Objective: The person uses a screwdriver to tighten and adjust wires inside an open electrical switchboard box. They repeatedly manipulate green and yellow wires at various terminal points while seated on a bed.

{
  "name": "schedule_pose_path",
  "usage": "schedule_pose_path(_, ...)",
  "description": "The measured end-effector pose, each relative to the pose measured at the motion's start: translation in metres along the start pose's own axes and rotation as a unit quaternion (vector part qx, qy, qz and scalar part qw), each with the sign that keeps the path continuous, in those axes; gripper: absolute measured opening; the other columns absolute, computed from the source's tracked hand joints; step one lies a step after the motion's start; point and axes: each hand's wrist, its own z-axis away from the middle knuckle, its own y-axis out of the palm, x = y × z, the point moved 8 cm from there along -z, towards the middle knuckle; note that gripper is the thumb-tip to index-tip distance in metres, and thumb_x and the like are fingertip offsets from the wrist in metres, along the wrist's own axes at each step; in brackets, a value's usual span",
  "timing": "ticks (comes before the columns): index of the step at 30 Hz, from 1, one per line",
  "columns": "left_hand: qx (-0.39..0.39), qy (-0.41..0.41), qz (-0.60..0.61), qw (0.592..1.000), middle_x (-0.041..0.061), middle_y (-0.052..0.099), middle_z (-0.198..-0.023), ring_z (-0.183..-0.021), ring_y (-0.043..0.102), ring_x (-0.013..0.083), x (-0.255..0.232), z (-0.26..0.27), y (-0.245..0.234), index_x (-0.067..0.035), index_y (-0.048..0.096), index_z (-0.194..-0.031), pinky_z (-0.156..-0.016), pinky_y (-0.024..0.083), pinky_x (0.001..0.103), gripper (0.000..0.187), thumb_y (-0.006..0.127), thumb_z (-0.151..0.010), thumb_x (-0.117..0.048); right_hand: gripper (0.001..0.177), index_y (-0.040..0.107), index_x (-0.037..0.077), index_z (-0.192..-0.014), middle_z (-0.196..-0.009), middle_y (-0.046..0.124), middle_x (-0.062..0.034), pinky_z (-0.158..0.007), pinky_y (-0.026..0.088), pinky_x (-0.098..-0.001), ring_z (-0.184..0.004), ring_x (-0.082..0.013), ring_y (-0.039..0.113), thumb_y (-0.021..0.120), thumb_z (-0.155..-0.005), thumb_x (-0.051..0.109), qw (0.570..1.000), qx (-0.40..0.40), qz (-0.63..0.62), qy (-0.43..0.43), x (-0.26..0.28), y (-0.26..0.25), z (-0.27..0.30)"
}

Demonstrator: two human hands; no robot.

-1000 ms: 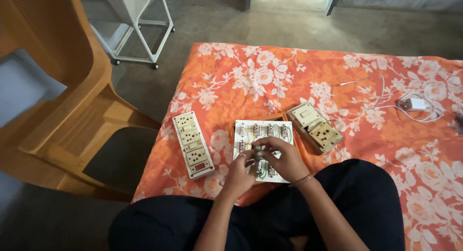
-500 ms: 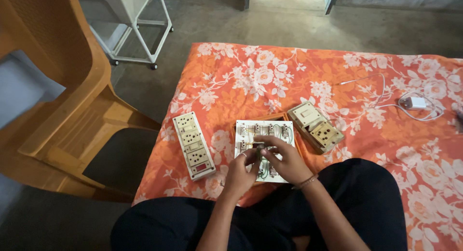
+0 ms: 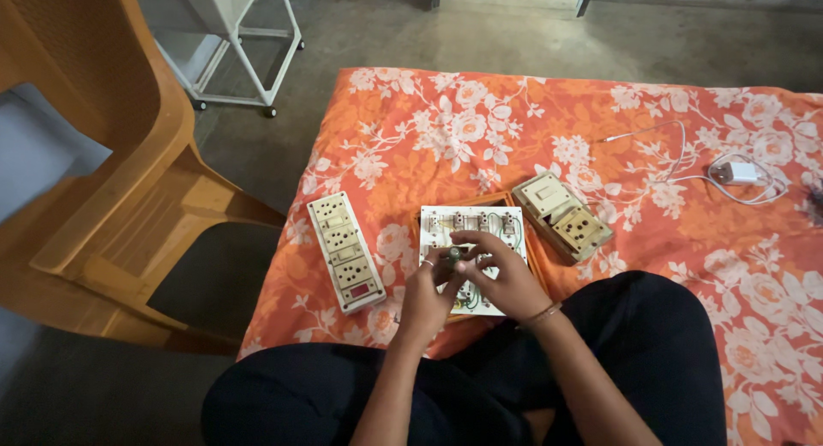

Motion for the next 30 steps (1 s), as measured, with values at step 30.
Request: schedule_pose_path(30,-0.014,0.041,-0.022,0.999,0.012,0.078,-0.109,-0.104,0.076,0.0225,-0.01,0.0,0.0,-0.004,0.064,-0.122,-0.088,0.06,0.035,0.036,0.071,-0.086,-0.002,0.042,0.065,0.005,-0.108,-0.097,0.07,-0.0076,-0.076,0.059,-0.0315,-0.087,-0.0176,0.07,0.089,-0.076,0.017,0.995,-0.038,0.093,0.023,-0.01,-0.001,-0.003)
